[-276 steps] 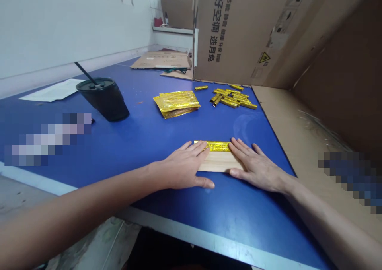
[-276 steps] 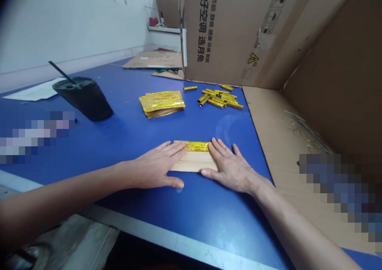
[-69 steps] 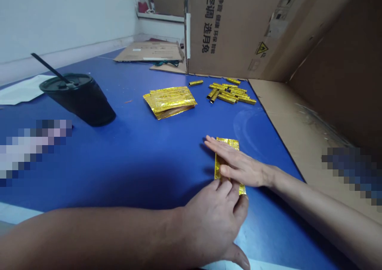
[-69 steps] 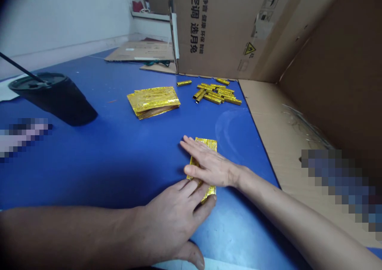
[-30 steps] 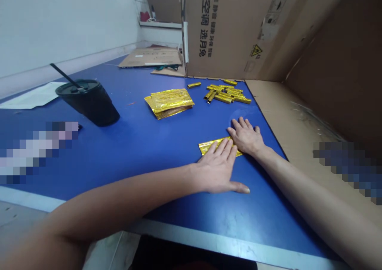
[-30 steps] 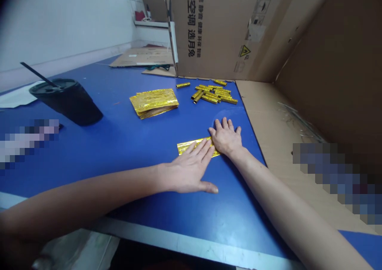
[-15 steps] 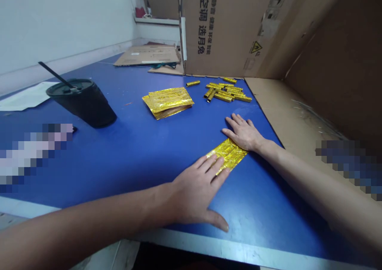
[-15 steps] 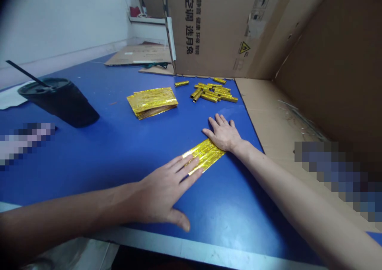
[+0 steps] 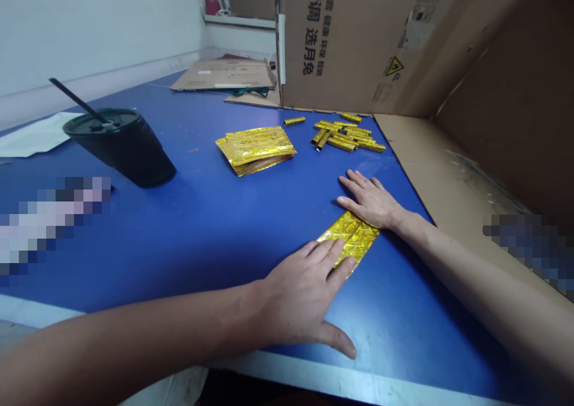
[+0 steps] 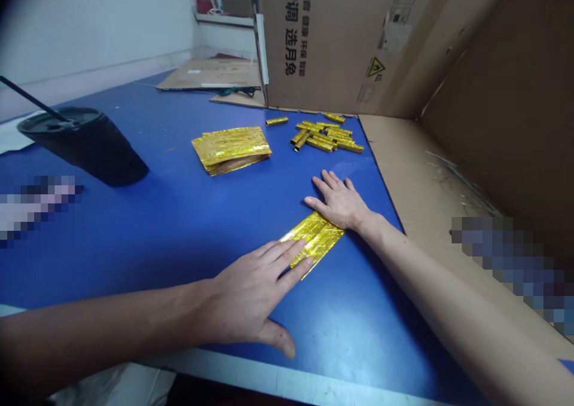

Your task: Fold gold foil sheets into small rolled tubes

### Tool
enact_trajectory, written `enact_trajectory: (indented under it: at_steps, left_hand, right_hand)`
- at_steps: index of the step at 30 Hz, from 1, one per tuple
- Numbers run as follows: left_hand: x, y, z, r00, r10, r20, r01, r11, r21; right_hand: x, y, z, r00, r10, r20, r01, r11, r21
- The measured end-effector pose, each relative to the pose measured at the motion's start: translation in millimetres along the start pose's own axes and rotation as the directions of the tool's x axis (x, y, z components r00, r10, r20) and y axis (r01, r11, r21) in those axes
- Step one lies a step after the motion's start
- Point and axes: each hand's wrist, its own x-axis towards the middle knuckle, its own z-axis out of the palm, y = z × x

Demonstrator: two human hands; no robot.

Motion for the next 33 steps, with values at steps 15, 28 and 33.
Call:
enact_trajectory:
  at_steps: [15, 28, 33]
  left_hand:
    - [0.9, 3.4, -0.6, 0.996, -0.081, 0.035, 0.082, 0.996, -0.034]
    - [1.8, 2.2, -2.4, 0.999, -0.031, 0.02, 0.031, 0.999, -0.035]
    - [2.6, 1.4, -3.6, 0.999, 0.003, 0.044, -0.002, 0.999, -0.033]
  right_hand:
    - [-3.0, -3.2, -3.5, 0.999, -0.003, -0.047, 0.004, 1.0, 0.026]
    - [-2.9, -2.1, -1.3, 0.996, 0.015, -0.083, -0.015, 1.0, 0.004]
    - [-3.3, -3.5, -2.5, 0.997, 0.015, -0.073, -0.016, 1.0, -0.007]
